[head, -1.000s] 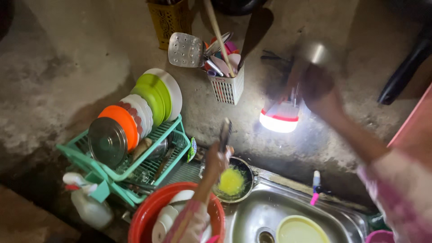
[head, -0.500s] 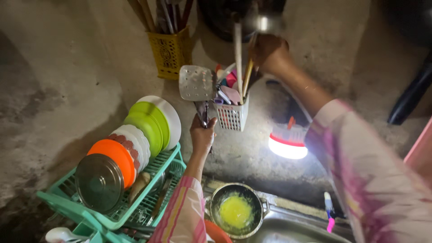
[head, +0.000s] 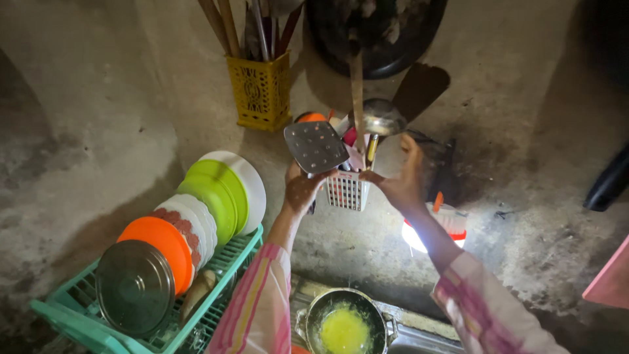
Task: The person washes dishes at a kitchen sink, scrubbing plates, bowls, pot lids and a frying pan with a soapy sponge, rinsing each item under the tap, and placing the cleaned items into a red basin and a dish rack. They apply dish soap from a green bottle and stack utensils in a holder.
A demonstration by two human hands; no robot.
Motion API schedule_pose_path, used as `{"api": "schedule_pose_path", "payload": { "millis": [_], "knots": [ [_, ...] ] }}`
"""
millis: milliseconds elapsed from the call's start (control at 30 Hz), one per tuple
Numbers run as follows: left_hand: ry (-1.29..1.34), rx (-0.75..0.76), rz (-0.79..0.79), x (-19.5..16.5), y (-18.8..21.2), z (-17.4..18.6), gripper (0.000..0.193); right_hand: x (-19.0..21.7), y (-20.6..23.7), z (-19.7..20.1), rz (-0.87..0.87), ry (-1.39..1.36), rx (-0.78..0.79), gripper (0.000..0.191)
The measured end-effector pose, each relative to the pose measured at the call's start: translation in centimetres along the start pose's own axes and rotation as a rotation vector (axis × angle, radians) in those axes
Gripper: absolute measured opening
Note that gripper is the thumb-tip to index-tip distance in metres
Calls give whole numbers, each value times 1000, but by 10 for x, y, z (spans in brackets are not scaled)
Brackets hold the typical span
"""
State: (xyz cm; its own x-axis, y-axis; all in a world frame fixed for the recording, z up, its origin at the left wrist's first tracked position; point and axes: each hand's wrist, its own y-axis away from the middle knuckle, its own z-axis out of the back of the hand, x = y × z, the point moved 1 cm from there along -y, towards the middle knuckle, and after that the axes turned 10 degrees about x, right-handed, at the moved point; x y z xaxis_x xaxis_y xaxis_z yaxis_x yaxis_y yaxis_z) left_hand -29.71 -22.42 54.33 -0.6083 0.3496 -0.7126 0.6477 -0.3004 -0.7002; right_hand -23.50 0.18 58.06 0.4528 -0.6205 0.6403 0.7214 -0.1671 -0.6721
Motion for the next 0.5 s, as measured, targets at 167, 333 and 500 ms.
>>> {"api": "schedule_pose_path", "payload": {
  "millis": [167, 333, 500],
  "knots": [
    [-13, -11, -73, -9, -23, -2, 55, -26, -64, -26, 266, -199, 398, 127],
    [-275, 12, 31, -20, -47, 10, 57, -14, -103, -14, 324, 40, 469, 97],
    [99, 244, -206, -14, -39, -10, 62, -20, -85, -13, 76, 180, 463, 82]
  ]
}}
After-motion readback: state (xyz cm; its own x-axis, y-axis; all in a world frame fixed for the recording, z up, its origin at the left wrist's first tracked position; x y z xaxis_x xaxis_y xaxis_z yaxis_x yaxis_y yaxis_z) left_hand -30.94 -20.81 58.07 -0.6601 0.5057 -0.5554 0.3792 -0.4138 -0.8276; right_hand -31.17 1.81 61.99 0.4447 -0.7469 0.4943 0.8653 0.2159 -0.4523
